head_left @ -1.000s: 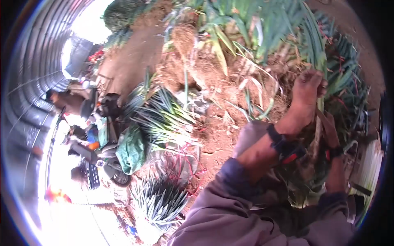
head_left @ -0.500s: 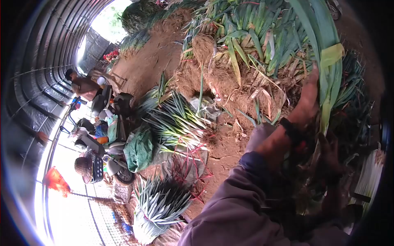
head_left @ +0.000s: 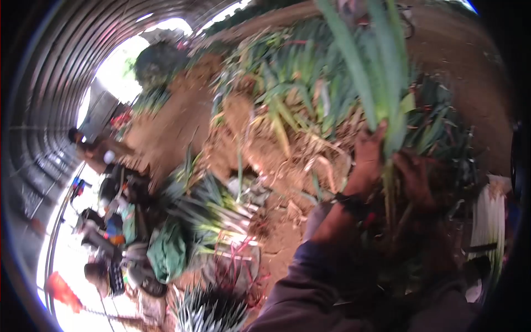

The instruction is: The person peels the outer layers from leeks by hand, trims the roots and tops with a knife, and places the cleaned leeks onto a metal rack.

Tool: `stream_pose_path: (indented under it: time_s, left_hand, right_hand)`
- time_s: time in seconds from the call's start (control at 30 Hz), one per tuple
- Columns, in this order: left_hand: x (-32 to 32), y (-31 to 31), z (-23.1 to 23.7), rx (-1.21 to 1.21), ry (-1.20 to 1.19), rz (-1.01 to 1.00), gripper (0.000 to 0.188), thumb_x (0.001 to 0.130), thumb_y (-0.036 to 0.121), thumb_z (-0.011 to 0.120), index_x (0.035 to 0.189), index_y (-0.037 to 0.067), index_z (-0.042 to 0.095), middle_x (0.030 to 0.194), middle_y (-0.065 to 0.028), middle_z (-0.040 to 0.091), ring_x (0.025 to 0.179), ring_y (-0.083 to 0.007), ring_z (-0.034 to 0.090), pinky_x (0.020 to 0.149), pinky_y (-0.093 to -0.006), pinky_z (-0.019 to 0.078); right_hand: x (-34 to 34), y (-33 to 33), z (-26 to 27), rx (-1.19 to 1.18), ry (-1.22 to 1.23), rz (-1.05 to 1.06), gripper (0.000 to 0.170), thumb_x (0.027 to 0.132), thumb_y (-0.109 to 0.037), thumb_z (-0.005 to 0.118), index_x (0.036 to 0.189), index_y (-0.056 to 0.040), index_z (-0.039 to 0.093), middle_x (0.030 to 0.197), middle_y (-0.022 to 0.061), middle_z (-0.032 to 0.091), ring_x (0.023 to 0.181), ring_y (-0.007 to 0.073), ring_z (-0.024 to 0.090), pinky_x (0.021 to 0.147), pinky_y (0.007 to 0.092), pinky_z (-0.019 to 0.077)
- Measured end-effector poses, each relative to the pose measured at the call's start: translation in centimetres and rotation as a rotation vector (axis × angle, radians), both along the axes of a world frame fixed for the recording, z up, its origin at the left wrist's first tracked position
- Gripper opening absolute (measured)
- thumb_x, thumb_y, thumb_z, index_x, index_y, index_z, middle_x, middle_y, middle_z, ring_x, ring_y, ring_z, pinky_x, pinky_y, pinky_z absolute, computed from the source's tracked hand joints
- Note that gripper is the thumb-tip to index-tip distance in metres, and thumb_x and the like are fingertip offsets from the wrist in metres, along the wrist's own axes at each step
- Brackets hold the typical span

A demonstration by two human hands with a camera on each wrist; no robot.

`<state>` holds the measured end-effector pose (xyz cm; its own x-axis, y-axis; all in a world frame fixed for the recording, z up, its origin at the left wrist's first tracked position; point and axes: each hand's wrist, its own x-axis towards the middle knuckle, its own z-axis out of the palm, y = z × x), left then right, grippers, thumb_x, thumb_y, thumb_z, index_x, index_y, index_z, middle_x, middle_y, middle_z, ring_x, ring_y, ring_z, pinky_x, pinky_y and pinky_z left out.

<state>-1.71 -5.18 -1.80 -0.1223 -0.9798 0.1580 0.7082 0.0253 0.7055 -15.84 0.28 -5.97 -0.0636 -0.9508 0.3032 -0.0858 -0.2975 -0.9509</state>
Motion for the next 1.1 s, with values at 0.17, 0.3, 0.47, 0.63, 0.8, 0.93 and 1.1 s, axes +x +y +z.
stream_pose_path:
  time_s: [0.17,0.3,0.47,0.63,0.8,0.93,1.1]
  left_hand:
    - [0.1,0.8,0.9,-0.002,-0.001,-0.115,0.03,0.093,0.017,0.068,0.117,0.002,0.059,0.105,-0.0068,0.068,0.09,-0.0154,0.066,0.077,-0.0297,0.0545]
    - [-1.1,1.1,0.8,0.027,0.057,-0.185,0.029,0.095,0.018,0.067,0.119,0.004,0.06,0.107,-0.006,0.068,0.093,-0.0164,0.066,0.079,-0.0308,0.0556]
    - [0.0,-0.9,-0.6,0.144,-0.02,-0.052,0.043,0.091,0.027,0.071,0.126,0.009,0.055,0.108,-0.006,0.063,0.096,-0.0206,0.06,0.077,-0.0352,0.0529]
    - [1.7,-2.0,0.4,0.035,0.005,0.021,0.052,0.091,0.032,0.071,0.13,0.006,0.05,0.11,-0.0091,0.063,0.096,-0.0235,0.062,0.078,-0.0369,0.0532]
    - [2.3,-3.1,-1.7,0.117,-0.276,0.369,0.048,0.091,0.02,0.069,0.133,0.008,0.049,0.118,-0.0131,0.059,0.103,-0.0271,0.061,0.082,-0.0449,0.0545]
    - [2.1,-2.4,-0.1,0.156,-0.254,0.336,0.051,0.087,0.016,0.073,0.132,0.008,0.05,0.121,-0.0108,0.059,0.105,-0.0268,0.061,0.084,-0.048,0.0538]
    - [0.8,-3.0,-0.8,0.077,-0.139,0.05,0.042,0.087,0.006,0.071,0.126,0.007,0.056,0.109,-0.0065,0.065,0.092,-0.0233,0.066,0.08,-0.0391,0.0579]
  right_hand:
    - [-0.4,0.4,3.3,0.183,-0.263,0.215,0.023,0.095,-0.02,0.065,0.107,0.0005,0.067,0.087,-0.0041,0.062,0.078,0.0022,0.051,0.067,0.0211,0.0404]
    - [-1.5,-0.1,3.5,0.153,-0.274,0.191,0.02,0.094,-0.019,0.068,0.103,-0.001,0.067,0.081,-0.0067,0.06,0.071,0.0008,0.049,0.063,0.0205,0.0389]
    - [-3.7,2.4,3.6,0.255,-0.449,0.256,0.017,0.096,-0.019,0.065,0.099,-0.0029,0.066,0.082,-0.0063,0.06,0.068,0.0004,0.05,0.058,0.0199,0.0373]
    - [-6.9,7.3,-3.3,0.318,-0.172,0.238,0.02,0.091,-0.018,0.066,0.105,-0.0028,0.068,0.086,0.0026,0.066,0.081,0.0081,0.057,0.073,0.032,0.0489]
    - [-11.2,16.6,-23.8,0.605,0.793,0.452,0.026,0.087,-0.024,0.063,0.099,-0.0013,0.067,0.087,0.0127,0.067,0.081,0.0193,0.062,0.077,0.0378,0.0508]
    - [-13.0,21.2,-21.1,0.787,0.963,0.516,0.031,0.082,-0.028,0.06,0.09,0.0017,0.065,0.085,0.0199,0.065,0.079,0.0376,0.062,0.071,0.0486,0.0478]
    - [-10.8,7.8,-7.4,0.213,0.364,-0.063,0.041,0.096,-0.039,0.059,0.102,0.0012,0.064,0.083,0.0185,0.064,0.074,0.0301,0.062,0.068,0.0416,0.0483]
